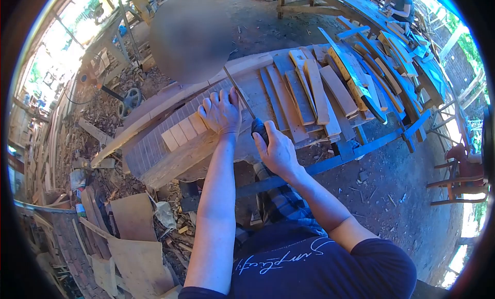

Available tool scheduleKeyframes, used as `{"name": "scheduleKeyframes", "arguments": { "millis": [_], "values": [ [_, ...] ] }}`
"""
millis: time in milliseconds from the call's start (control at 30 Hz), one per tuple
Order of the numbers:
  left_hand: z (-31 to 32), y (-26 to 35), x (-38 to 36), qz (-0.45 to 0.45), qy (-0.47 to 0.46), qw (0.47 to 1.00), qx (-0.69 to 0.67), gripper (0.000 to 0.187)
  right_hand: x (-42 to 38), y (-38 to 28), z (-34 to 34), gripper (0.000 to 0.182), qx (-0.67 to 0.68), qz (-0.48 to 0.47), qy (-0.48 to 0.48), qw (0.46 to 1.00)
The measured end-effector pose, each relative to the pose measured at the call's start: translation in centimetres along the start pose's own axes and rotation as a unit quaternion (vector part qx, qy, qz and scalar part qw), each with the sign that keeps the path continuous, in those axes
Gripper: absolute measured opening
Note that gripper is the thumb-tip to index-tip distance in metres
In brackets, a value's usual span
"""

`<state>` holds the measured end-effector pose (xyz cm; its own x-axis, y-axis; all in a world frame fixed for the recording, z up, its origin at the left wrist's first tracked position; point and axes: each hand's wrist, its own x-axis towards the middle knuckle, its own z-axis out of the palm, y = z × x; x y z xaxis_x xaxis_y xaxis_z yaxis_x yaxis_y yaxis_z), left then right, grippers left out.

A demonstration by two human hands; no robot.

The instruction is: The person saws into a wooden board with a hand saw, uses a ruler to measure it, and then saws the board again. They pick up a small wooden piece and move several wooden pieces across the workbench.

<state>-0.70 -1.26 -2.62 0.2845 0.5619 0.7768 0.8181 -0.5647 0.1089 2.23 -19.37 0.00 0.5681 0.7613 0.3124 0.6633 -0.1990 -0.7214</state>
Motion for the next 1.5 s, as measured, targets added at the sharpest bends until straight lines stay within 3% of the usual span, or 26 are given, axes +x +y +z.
{"name": "scheduleKeyframes", "arguments": {
  "millis": [400, 667, 867, 1067, 1200, 1267, 1500],
  "values": [
    [-0.3, 0.0, -0.1, 0.017, -0.006, 1.0, 0.002, 0.038, -0.4, -0.3, -0.4, 0.028, 0.006, 0.001, 0.005, 1.0],
    [0.2, 0.0, -0.3, 0.009, -0.014, 0.999, 0.031, 0.038, 4.3, -0.4, 1.7, 0.026, -0.017, 0.008, 0.007, 1.0],
    [-0.2, 0.0, -0.2, 0.007, -0.004, 1.0, 0.02, 0.038, -0.6, -0.4, -0.7, 0.025, 0.042, 0.013, -0.018, 0.999],
    [0.2, -0.2, -0.3, 0.013, -0.005, 1.0, 0.019, 0.038, 6.1, 0.3, 2.0, 0.025, 0.021, 0.002, 0.006, 1.0],
    [0.0, 0.3, -0.2, -0.002, -0.013, 1.0, 0.028, 0.037, 2.3, 0.3, 0.6, 0.025, 0.052, -0.014, 0.001, 0.999],
    [0.0, 0.1, -0.1, -0.002, -0.015, 0.999, 0.034, 0.037, 0.6, 0.3, 0.1, 0.025, 0.051, 0.028, -0.02, 0.998],
    [0.2, 0.1, -0.4, 0.002, -0.01, 1.0, 0.028, 0.037, 5.5, 0.4, 2.0, 0.023, 0.012, -0.006, 0.011, 1.0]
  ]
}}
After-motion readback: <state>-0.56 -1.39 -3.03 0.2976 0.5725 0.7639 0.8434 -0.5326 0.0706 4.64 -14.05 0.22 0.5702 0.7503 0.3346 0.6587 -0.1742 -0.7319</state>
